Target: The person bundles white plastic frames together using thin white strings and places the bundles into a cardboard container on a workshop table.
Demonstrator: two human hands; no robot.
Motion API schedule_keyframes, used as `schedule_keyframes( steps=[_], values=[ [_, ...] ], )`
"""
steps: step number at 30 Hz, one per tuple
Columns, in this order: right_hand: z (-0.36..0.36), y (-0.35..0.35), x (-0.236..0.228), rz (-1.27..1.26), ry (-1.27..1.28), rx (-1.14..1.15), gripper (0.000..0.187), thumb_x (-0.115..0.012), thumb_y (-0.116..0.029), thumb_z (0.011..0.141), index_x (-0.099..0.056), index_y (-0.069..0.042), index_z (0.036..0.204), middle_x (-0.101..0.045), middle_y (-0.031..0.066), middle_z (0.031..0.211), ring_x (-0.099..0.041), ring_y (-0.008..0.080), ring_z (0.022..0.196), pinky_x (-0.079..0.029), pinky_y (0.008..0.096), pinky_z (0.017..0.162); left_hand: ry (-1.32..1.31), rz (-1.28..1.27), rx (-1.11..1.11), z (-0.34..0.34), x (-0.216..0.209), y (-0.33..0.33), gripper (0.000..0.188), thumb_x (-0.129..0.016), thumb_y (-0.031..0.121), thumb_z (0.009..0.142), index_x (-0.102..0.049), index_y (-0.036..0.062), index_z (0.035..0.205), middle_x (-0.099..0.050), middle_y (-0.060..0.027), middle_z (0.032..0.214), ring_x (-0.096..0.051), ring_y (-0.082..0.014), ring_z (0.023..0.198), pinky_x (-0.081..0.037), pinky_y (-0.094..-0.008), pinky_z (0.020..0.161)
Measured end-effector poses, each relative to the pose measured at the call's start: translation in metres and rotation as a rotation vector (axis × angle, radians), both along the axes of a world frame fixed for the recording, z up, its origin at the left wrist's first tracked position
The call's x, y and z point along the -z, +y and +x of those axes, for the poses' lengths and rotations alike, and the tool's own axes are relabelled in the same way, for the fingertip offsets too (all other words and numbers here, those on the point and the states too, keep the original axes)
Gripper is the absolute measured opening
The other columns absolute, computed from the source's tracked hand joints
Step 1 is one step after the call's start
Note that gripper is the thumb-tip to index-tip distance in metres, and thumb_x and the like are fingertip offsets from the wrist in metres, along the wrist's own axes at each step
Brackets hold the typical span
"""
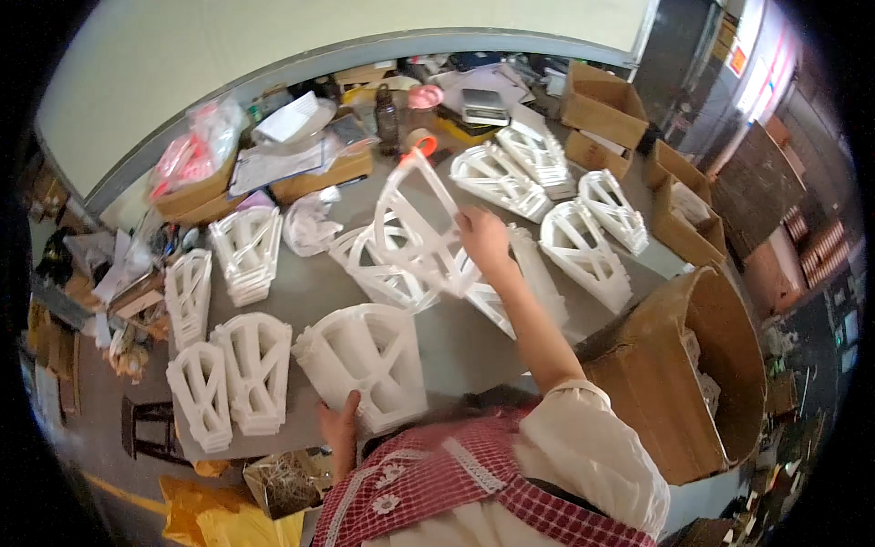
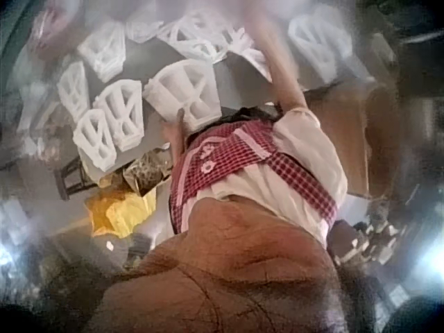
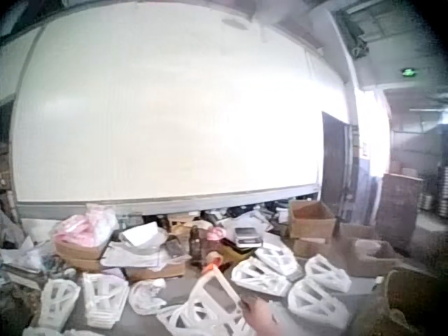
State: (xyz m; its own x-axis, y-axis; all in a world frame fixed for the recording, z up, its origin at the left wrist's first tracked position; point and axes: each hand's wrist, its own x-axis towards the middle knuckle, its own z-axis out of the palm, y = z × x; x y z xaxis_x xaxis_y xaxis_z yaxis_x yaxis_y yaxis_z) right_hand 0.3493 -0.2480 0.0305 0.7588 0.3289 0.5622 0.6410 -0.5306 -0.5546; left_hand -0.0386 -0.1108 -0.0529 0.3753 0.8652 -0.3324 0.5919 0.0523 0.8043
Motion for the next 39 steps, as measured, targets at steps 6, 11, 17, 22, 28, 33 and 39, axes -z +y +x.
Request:
schedule_keyframes(
  steps=[6, 11, 17, 22, 28, 33, 39],
  values=[
    [0.009, -0.112, 0.070, -0.336, 0.240, 0.230, 0.023, -0.059, -0.021, 0.086, -0.068, -0.007, 0.102, -0.068, 0.0196, 0.085, -0.065, 0.0398, 0.082, -0.051, 0.0476, 0.071, -0.019, 0.029, -0.049, 0.002, 0.001, -0.002, 0.096, -0.081, 0.048, 0.066, -0.043, -0.0077, 0.134, -0.059, -0.0266, 0.125, -0.058, -0.0392, 0.114, -0.044, -0.0427, 0.097],
    [-0.011, -0.128, 0.073, -0.616, 0.181, 0.297, 0.023, -0.059, -0.014, 0.080, -0.064, -0.006, 0.101, -0.064, 0.0202, 0.096, -0.061, 0.0398, 0.093, -0.048, 0.0488, 0.082, -0.011, 0.057, -0.010, 0.000, 0.002, 0.001, 0.088, -0.082, 0.044, 0.069, -0.045, -0.0085, 0.130, -0.060, -0.0258, 0.122, -0.060, -0.0363, 0.110, -0.045, -0.0412, 0.094],
    [-0.010, -0.107, 0.068, -0.669, -0.107, 0.318, 0.032, -0.059, -0.006, 0.073, -0.060, -0.001, 0.104, -0.055, 0.0195, 0.117, -0.050, 0.0366, 0.111, -0.037, 0.0476, 0.099, -0.134, 0.030, -0.011, -0.005, 0.007, 0.007, 0.075, -0.083, 0.037, 0.072, -0.051, -0.0105, 0.120, -0.062, -0.0243, 0.114, -0.062, -0.0323, 0.102, -0.048, -0.0400, 0.089],
    [-0.012, -0.043, 0.064, -0.474, -0.151, 0.052, 0.034, -0.061, -0.007, 0.072, -0.060, -0.005, 0.106, -0.056, 0.0166, 0.114, -0.051, 0.0347, 0.110, -0.038, 0.0479, 0.097, -0.179, 0.072, 0.003, -0.009, 0.004, 0.006, 0.071, -0.083, 0.036, 0.073, -0.052, -0.0112, 0.115, -0.063, -0.0239, 0.111, -0.063, -0.0315, 0.098, -0.048, -0.0399, 0.087],
    [0.002, 0.058, 0.075, -0.839, -0.038, -0.116, 0.014, -0.061, -0.017, 0.079, -0.070, -0.009, 0.086, -0.069, 0.0111, 0.091, -0.061, 0.0306, 0.100, -0.038, 0.0481, 0.096, -0.073, 0.140, 0.025, -0.018, 0.018, 0.017, 0.073, -0.081, 0.042, 0.072, -0.054, -0.0107, 0.115, -0.063, -0.0260, 0.111, -0.063, -0.0358, 0.100, -0.048, -0.0416, 0.087],
    [-0.009, 0.072, 0.069, -0.896, 0.034, -0.205, 0.013, -0.062, -0.015, 0.073, -0.072, -0.009, 0.078, -0.070, 0.0118, 0.079, -0.066, 0.0316, 0.083, -0.041, 0.0474, 0.092, -0.066, 0.139, 0.008, -0.022, 0.024, 0.021, 0.086, -0.080, 0.051, 0.069, -0.053, -0.0117, 0.120, -0.063, -0.0276, 0.113, -0.062, -0.0387, 0.104, -0.046, -0.0415, 0.091],
    [-0.024, 0.002, 0.034, -0.665, -0.012, -0.035, 0.015, -0.061, -0.018, 0.074, -0.070, -0.006, 0.075, -0.069, 0.0162, 0.078, -0.064, 0.0345, 0.087, -0.041, 0.0470, 0.094, 0.045, 0.073, -0.011, -0.009, -0.008, 0.006, 0.087, -0.077, 0.050, 0.075, -0.043, -0.0090, 0.129, -0.063, -0.0259, 0.115, -0.063, -0.0402, 0.105, -0.047, -0.0446, 0.091]
  ],
)
